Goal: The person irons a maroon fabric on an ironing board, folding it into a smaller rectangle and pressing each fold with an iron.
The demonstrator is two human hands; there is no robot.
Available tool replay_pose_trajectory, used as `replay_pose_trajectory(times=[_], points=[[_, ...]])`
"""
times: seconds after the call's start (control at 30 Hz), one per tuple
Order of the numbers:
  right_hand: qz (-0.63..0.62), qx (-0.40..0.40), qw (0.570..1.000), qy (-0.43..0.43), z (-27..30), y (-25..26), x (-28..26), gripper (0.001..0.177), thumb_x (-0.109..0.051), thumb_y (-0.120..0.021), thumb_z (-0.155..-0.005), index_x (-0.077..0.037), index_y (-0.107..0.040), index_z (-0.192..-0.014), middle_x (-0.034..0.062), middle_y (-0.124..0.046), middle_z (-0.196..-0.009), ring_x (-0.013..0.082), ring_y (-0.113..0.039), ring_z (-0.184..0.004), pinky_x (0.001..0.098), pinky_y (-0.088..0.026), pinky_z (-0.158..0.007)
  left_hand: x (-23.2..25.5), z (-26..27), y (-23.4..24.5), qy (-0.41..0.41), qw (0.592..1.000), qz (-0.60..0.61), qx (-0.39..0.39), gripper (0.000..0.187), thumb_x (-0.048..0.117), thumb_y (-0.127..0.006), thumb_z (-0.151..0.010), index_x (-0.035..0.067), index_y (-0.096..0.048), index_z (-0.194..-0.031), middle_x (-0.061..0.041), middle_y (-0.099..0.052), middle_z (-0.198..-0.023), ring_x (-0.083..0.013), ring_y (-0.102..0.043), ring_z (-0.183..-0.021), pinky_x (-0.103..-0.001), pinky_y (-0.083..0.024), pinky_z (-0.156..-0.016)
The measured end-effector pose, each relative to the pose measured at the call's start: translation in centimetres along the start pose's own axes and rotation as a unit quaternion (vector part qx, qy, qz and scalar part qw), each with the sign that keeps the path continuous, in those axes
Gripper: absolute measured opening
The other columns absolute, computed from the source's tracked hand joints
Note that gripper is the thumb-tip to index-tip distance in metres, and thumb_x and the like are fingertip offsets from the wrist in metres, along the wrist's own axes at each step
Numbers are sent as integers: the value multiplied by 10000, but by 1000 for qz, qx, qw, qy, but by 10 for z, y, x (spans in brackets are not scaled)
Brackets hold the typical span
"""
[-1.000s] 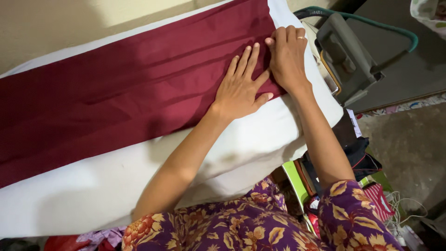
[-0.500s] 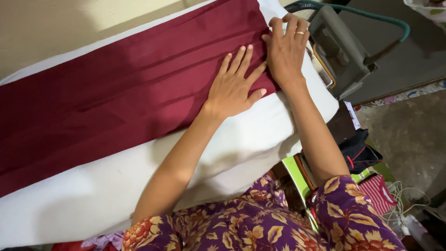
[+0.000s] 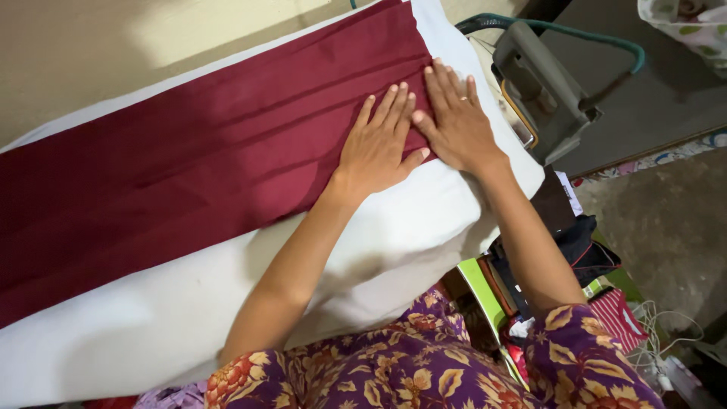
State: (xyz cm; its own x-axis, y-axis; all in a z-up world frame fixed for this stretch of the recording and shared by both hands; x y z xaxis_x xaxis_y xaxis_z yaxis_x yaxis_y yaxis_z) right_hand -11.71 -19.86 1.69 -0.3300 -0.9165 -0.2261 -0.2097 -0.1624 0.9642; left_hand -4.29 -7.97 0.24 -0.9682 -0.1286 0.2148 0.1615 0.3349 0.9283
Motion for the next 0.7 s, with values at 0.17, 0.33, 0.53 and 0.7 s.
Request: replay_pose_trajectory(times=[0.17, 0.33, 0.53, 0.7], points=[[33, 16, 999, 16, 1, 0, 6, 755, -518, -344, -1103, 31, -244, -1612, 206, -264, -1677, 351, -187, -1571, 491, -64, -1264, -9, 2, 1, 51, 998, -19, 9, 850, 573, -435, -1027, -90, -325, -1547, -251, -297, -1641, -341, -225, -1550, -550, -147, -1246], [89, 183, 979, 34, 11, 65, 41, 702, -424, -729, -999, 58, -492, -1452, 246, -548, -1432, 438, -499, -1323, 560, -328, -1143, -8, 1, 1, 48, 998, -19, 17, 853, 574, -417, -1026, -95, -324, -1547, -251, -292, -1640, -344, -224, -1546, -558, -139, -1240], [151, 217, 962, -64, 6, 84, 102, 529, -362, -820, -942, 49, -618, -1205, 303, -628, -1138, 482, -604, -1015, 563, -493, -830, -10, 2, -4, 52, 998, -17, 11, 841, 577, -385, -1044, -87, -313, -1556, -247, -278, -1652, -342, -201, -1556, -562, -131, -1247], [73, 182, 971, -134, -6, 73, 127, 451, -359, -793, -1012, 48, -630, -1121, 308, -685, -971, 500, -654, -907, 591, -512, -781, -10, 3, -7, 57, 998, -19, 1, 869, 610, -369, -1027, -80, -307, -1552, -237, -271, -1648, -333, -194, -1553, -554, -124, -1246]])
Point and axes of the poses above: each hand's wrist, its own z-axis away from the middle knuckle, its own y-axis out of the back of the hand, x = y × z, the point moved 6 cm from there along -z, towards the middle knuckle
